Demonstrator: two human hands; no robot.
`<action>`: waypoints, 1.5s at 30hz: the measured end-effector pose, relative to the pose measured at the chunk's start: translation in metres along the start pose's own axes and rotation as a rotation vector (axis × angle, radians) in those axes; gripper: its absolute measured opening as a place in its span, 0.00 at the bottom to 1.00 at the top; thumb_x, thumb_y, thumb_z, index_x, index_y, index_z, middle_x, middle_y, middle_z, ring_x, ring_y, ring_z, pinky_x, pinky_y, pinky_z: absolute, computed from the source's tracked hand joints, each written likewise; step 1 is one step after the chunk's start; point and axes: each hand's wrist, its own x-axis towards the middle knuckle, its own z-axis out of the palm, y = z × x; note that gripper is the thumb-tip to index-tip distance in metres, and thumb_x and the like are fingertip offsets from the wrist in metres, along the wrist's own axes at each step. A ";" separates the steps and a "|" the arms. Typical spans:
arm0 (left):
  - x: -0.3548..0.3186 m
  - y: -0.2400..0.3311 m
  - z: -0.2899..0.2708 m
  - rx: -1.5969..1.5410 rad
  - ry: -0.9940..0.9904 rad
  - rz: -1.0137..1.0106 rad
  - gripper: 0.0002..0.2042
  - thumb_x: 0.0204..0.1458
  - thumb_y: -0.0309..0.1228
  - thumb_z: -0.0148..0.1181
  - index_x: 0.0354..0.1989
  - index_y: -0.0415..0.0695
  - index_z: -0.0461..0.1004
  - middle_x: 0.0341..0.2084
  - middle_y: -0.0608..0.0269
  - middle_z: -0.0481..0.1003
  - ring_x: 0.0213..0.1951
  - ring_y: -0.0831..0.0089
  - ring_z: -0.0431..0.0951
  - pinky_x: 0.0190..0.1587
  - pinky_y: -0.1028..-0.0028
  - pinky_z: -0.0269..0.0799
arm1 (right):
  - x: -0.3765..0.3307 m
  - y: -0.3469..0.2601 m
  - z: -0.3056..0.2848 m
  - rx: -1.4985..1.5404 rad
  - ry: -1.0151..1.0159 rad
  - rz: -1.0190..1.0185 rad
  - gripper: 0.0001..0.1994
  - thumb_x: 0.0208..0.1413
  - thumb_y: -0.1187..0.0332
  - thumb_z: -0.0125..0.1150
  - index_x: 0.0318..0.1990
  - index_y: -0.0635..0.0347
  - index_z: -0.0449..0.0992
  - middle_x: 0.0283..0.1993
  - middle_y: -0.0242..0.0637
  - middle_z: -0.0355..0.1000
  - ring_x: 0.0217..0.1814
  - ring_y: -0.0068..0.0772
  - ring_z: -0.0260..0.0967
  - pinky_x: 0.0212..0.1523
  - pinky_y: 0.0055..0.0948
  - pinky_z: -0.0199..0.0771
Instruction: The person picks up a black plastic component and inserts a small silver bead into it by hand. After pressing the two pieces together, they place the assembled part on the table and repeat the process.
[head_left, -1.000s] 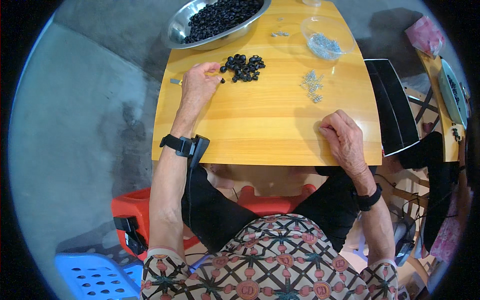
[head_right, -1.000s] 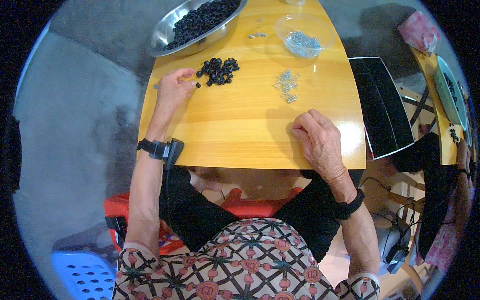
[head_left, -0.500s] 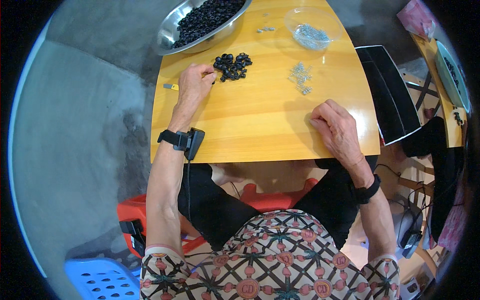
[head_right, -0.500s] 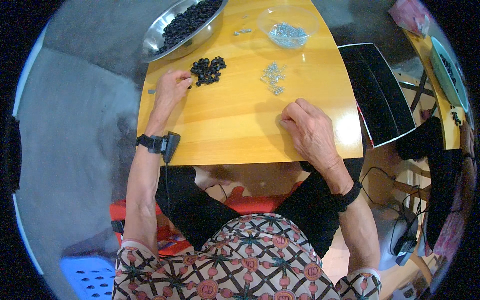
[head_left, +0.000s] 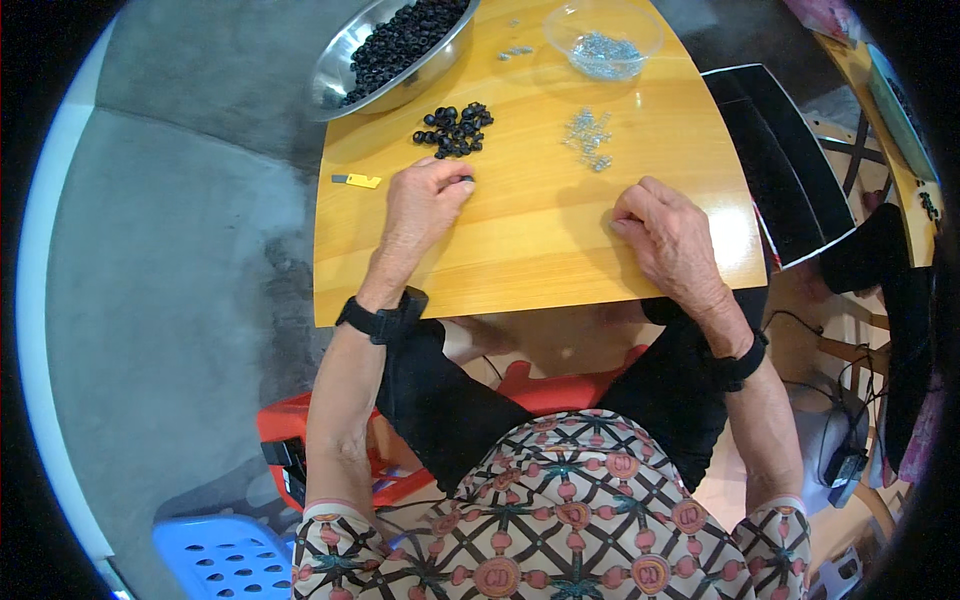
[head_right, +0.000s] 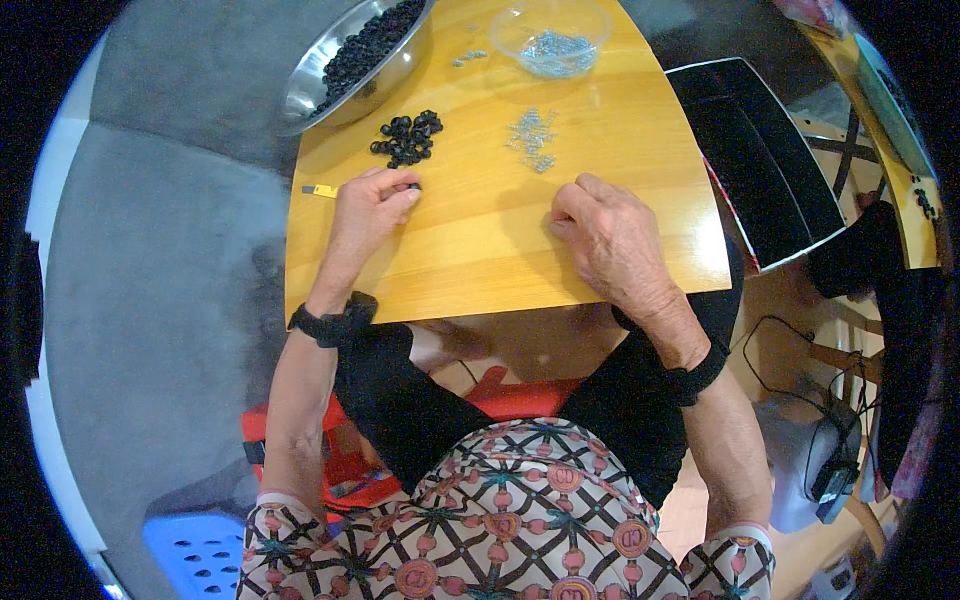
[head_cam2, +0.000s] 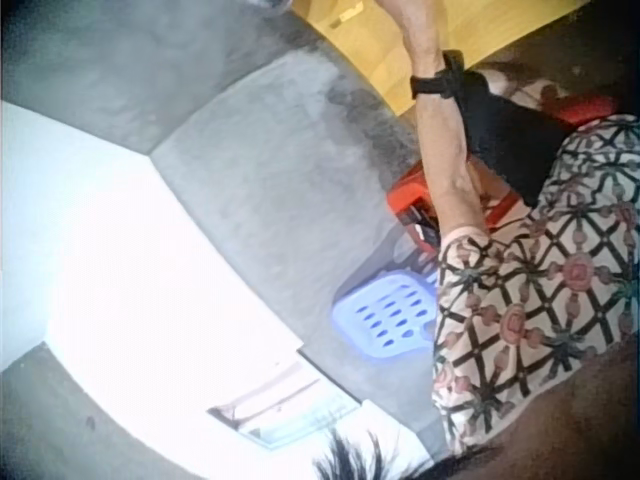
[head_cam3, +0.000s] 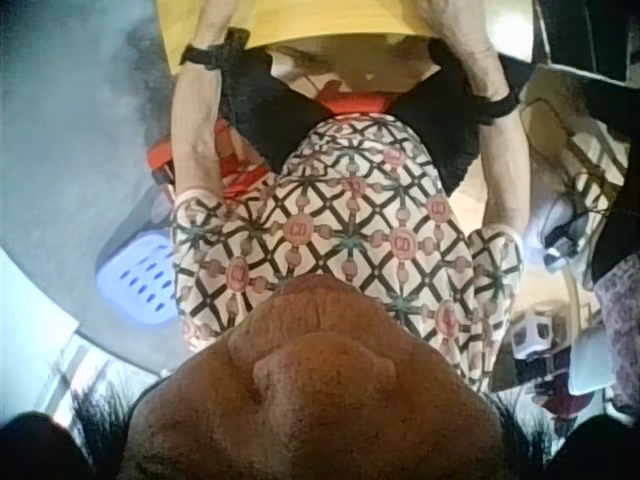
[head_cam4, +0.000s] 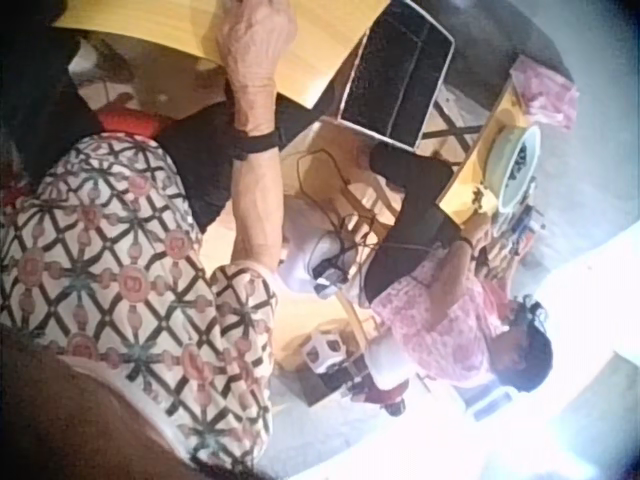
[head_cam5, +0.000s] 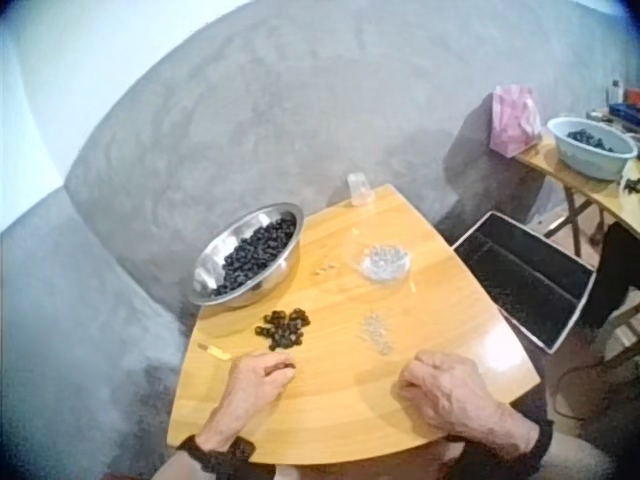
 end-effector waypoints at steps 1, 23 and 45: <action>0.000 0.004 0.005 -0.019 -0.014 0.046 0.08 0.43 0.28 0.61 0.33 0.41 0.78 0.27 0.56 0.76 0.29 0.64 0.78 0.33 0.71 0.73 | 0.000 0.000 0.000 0.005 0.001 -0.002 0.04 0.46 0.74 0.58 0.27 0.59 0.69 0.26 0.41 0.66 0.32 0.47 0.68 0.33 0.40 0.68; -0.003 0.025 0.015 0.060 -0.010 0.050 0.16 0.42 0.34 0.66 0.38 0.38 0.78 0.34 0.54 0.77 0.32 0.66 0.79 0.37 0.70 0.73 | -0.006 0.005 0.002 -0.008 0.058 -0.039 0.04 0.47 0.73 0.57 0.26 0.61 0.69 0.26 0.42 0.66 0.32 0.48 0.68 0.33 0.41 0.67; -0.042 0.043 -0.023 -0.847 -0.067 -0.396 0.12 0.58 0.29 0.53 0.47 0.37 0.72 0.33 0.60 0.76 0.31 0.79 0.75 0.35 0.82 0.73 | -0.007 0.011 0.004 0.030 0.031 0.021 0.05 0.47 0.70 0.60 0.27 0.59 0.72 0.29 0.41 0.68 0.35 0.47 0.70 0.37 0.40 0.69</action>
